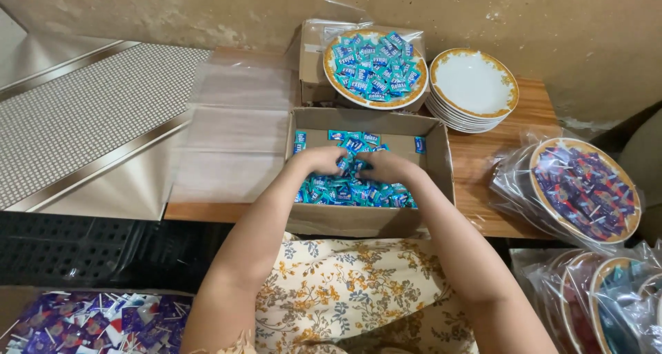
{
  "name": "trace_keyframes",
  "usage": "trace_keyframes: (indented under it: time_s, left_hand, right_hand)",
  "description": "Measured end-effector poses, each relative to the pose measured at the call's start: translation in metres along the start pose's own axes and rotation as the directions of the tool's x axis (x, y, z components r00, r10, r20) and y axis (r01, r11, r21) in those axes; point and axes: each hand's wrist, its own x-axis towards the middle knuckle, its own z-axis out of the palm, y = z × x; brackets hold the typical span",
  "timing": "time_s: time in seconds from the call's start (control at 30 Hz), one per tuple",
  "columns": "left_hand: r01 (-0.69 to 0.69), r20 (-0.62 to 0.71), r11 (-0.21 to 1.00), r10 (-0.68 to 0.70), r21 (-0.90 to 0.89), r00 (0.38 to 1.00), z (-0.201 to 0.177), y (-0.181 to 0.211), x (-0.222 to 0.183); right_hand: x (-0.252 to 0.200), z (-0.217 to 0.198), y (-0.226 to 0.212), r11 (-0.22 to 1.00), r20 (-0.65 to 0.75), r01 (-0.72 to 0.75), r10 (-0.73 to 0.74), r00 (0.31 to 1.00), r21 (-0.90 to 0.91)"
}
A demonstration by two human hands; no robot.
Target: Arranging wrapped candies onto a decorative plate from a bulk box for packaging.
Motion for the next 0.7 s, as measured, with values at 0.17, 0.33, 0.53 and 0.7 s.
trace_keyframes:
  time_s: [0.17, 0.33, 0.53, 0.7]
  left_hand:
    - [-0.095, -0.120, 0.990, 0.082, -0.107, 0.989, -0.003, -0.020, 0.019]
    - [-0.149, -0.252, 0.933, 0.066, -0.329, 0.965, -0.039, 0.039, -0.065]
    - [-0.257, -0.417, 0.925, 0.123, -0.281, 0.900, -0.036, 0.022, -0.034]
    - [-0.376, -0.585, 0.879, 0.146, -0.294, 0.798, -0.049, 0.034, -0.042]
  right_hand:
    - [-0.047, -0.040, -0.025, 0.981, -0.054, -0.057, 0.068, 0.996, 0.186]
    - [-0.082, -0.062, -0.049, 0.908, -0.173, -0.002, 0.082, 0.982, 0.418]
    - [-0.085, -0.062, -0.045, 0.874, -0.267, -0.016, 0.166, 0.949, 0.486]
    - [-0.078, -0.059, -0.018, 0.863, -0.318, 0.048, 0.133, 0.939, 0.503]
